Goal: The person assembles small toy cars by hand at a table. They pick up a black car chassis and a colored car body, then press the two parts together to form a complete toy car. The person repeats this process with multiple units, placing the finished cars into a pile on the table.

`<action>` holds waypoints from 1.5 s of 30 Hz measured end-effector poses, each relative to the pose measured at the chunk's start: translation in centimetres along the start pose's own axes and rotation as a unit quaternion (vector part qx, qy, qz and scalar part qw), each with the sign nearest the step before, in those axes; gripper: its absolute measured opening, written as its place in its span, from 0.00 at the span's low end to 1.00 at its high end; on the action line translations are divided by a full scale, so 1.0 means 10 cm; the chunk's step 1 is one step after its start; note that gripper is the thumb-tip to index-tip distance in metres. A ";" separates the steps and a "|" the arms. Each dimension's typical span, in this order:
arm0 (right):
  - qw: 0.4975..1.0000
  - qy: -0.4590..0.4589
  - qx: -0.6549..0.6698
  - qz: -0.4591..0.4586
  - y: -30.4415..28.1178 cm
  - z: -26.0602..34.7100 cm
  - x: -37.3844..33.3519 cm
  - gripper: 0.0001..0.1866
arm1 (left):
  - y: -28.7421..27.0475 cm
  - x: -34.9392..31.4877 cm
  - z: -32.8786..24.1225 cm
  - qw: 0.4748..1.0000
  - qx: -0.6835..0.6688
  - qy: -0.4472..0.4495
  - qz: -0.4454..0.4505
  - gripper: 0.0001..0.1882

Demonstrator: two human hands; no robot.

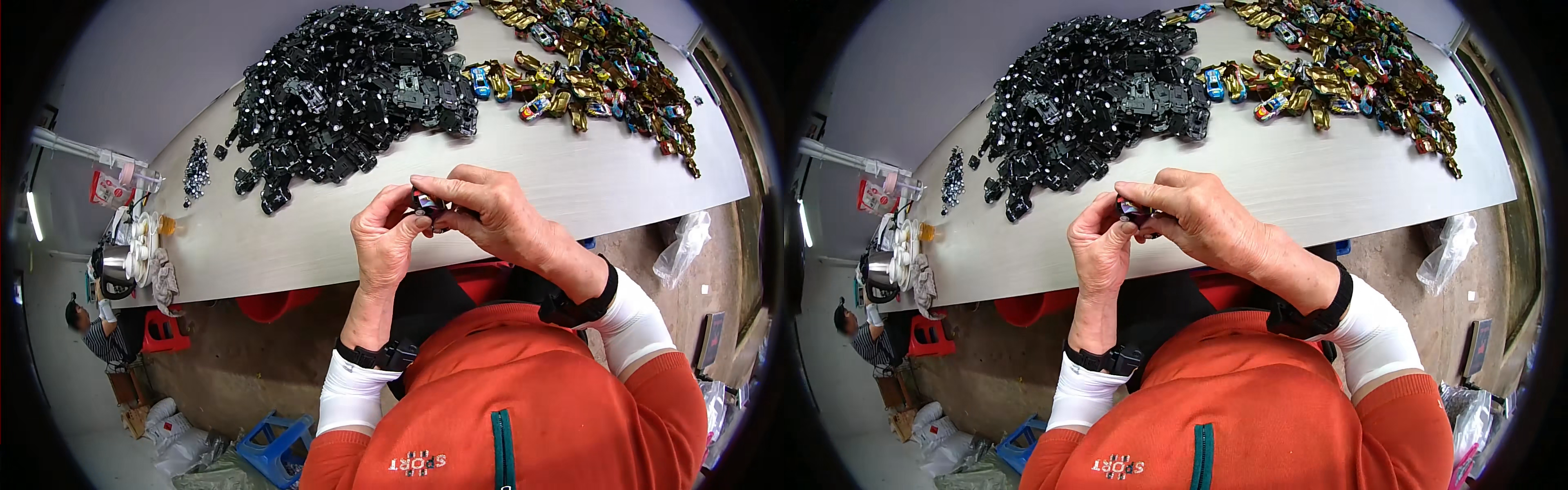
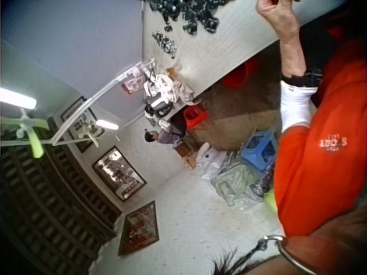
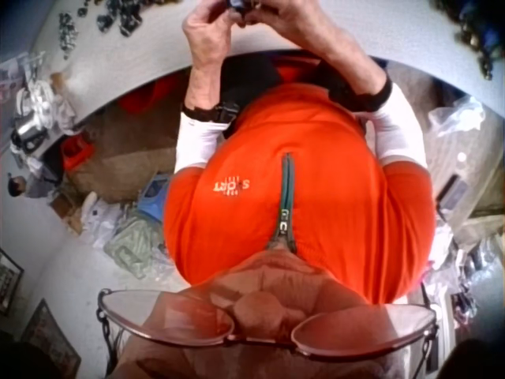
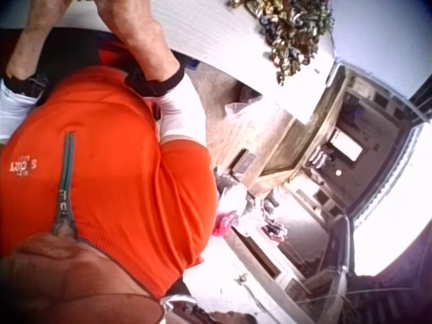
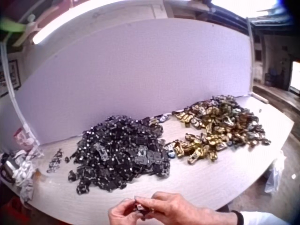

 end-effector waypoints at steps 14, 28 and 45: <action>0.996 -0.033 -0.024 0.083 -0.08 0.12 0.03 0.30 | 0.17 0.04 -0.02 0.997 -0.020 -0.062 0.049 0.15; 0.950 0.224 0.211 0.057 0.07 -0.30 -0.20 0.13 | -0.07 0.01 0.24 0.988 -0.083 -0.098 -0.084 0.09; 0.898 0.313 0.264 0.164 0.01 -0.34 -0.32 0.11 | -0.16 -0.05 0.40 0.970 -0.128 -0.206 -0.012 0.09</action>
Point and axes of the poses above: each hand's wrist, its own x-axis towards the middle knuckle, its own y-axis out of the palm, z = x × y, the point moved 5 cm from there along x, towards the middle knuckle, and after that the axes turned 8 degrees about -x, right-handed, at the moved point
